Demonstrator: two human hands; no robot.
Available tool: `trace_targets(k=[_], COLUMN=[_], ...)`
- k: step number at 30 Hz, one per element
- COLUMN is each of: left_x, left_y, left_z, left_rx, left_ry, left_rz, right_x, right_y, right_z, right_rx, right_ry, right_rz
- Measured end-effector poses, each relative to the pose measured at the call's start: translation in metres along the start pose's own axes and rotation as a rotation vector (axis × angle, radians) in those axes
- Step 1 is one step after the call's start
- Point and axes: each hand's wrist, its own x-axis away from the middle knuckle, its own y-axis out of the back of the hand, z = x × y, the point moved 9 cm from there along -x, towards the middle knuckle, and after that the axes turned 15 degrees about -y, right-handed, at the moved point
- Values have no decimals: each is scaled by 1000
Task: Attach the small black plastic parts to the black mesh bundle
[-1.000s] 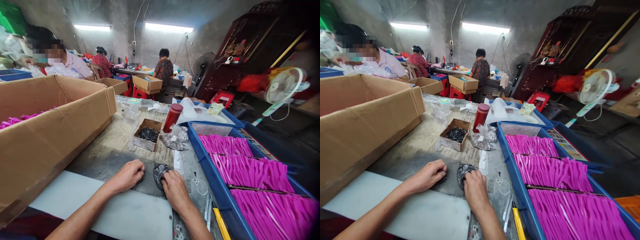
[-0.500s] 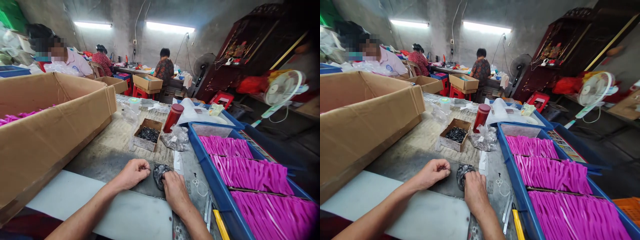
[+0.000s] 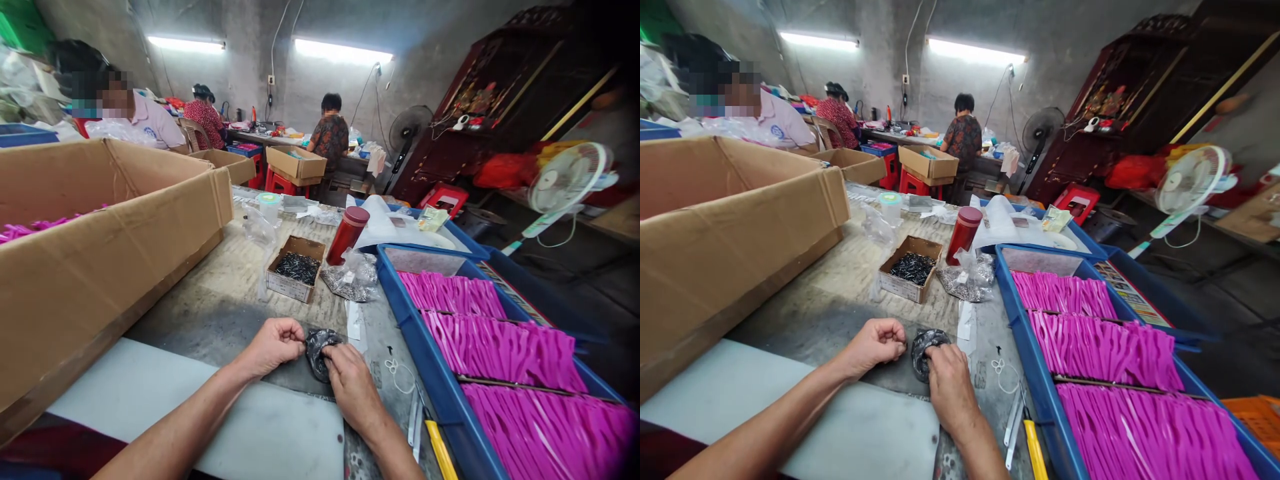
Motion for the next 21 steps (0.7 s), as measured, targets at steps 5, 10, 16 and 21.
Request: trace_targets(k=[5,10,16,21], left_x=[3,6,7,8], left_y=[-6,-8,-12,-17], left_z=[7,15,15,14], left_rx=[151,159,85,41], left_ry=[57,110,99,83], left_rz=[15,19,67,133], right_x=[-3,-1,3,3], right_y=[8,19,7,-1], right_z=[-1,-14,-30,-29], right_rx=[-115,-317,-724,-999], right_ry=[-46,-169,-376,-457], right_rz=[-16,-78,6,64])
